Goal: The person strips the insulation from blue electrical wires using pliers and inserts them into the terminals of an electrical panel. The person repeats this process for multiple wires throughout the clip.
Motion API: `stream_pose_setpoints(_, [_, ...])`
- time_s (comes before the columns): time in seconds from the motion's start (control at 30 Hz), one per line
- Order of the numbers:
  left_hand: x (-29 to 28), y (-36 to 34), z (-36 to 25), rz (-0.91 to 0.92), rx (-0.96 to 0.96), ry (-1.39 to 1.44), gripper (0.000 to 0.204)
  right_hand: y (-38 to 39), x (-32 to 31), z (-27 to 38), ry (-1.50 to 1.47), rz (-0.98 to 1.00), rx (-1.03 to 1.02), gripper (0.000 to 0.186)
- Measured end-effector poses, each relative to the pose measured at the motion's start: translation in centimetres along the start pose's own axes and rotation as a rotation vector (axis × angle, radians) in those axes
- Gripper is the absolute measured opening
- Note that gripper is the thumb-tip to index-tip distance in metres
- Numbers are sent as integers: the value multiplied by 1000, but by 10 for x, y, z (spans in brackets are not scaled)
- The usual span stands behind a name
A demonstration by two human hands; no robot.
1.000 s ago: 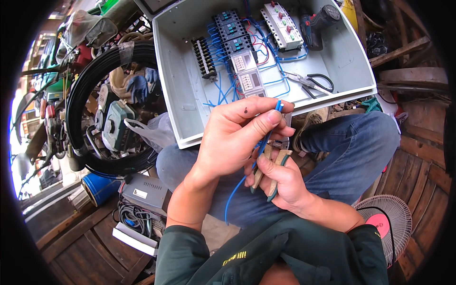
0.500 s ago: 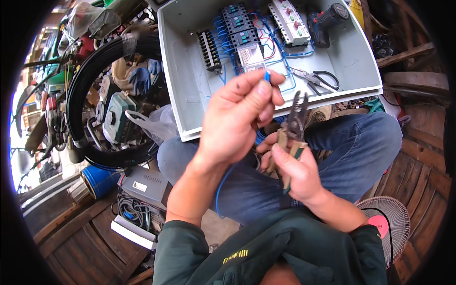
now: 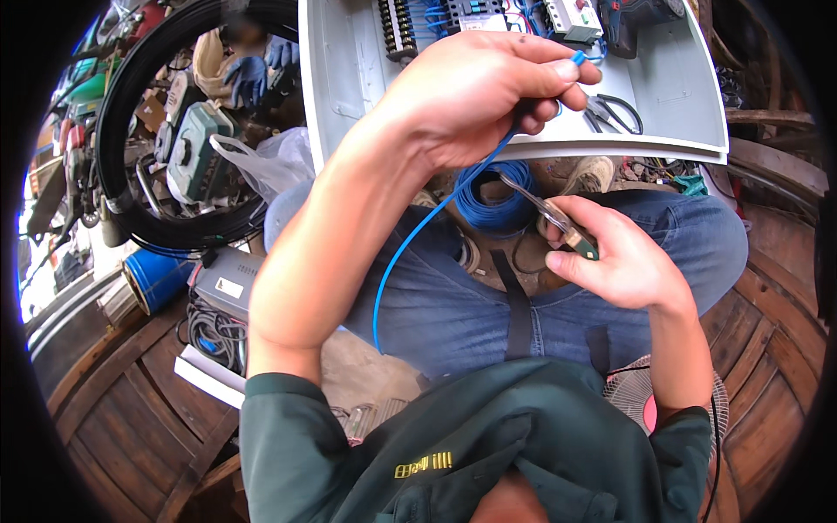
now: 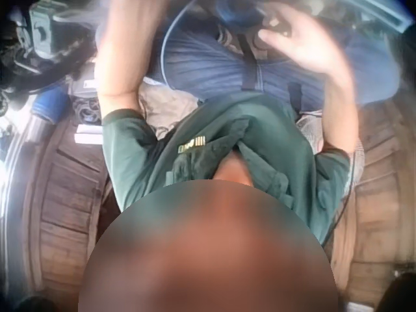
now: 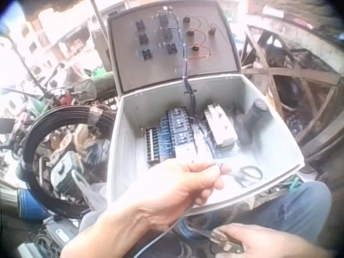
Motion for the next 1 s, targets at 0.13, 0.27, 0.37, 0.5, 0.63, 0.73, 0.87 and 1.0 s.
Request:
stream_pose_setpoints(0.13, [9, -18, 24, -46, -131, -73, 26, -5, 14, -12, -160, 161, 113, 46])
stream_pose_setpoints(0.27, [11, -25, 26, -117, -171, -94, 21, -6, 23, -11, -242, 182, 117, 49])
stream_pose_setpoints(0.37, [16, -24, 24, -130, -155, -132, 19, -5, 27, -8, -294, 143, 147, 49])
stream_pose_setpoints(0.5, [19, -23, 27, -138, -181, -201, 20, -6, 27, -6, -229, 120, 175, 47])
stream_pose_setpoints(0.63, [23, -23, 26, -117, -171, -217, 21, -10, 23, 1, -144, 82, 111, 45])
stream_pose_setpoints(0.73, [27, -25, 26, -96, -179, -219, 18, -10, 21, 3, -104, 72, 102, 42])
stream_pose_setpoints(0.87, [30, -28, 27, -78, -201, -215, 15, -8, 17, 6, -124, 54, 114, 40])
stream_pose_setpoints(1.0, [31, -28, 25, -79, -197, -234, 15, -8, 16, 7, -124, 60, 135, 37])
Point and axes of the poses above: each hand's wrist, its own y-axis away from the middle knuckle, its own x-axis out of the palm, z = x × y, the point moved 8 cm from there along -y, towards the middle knuckle
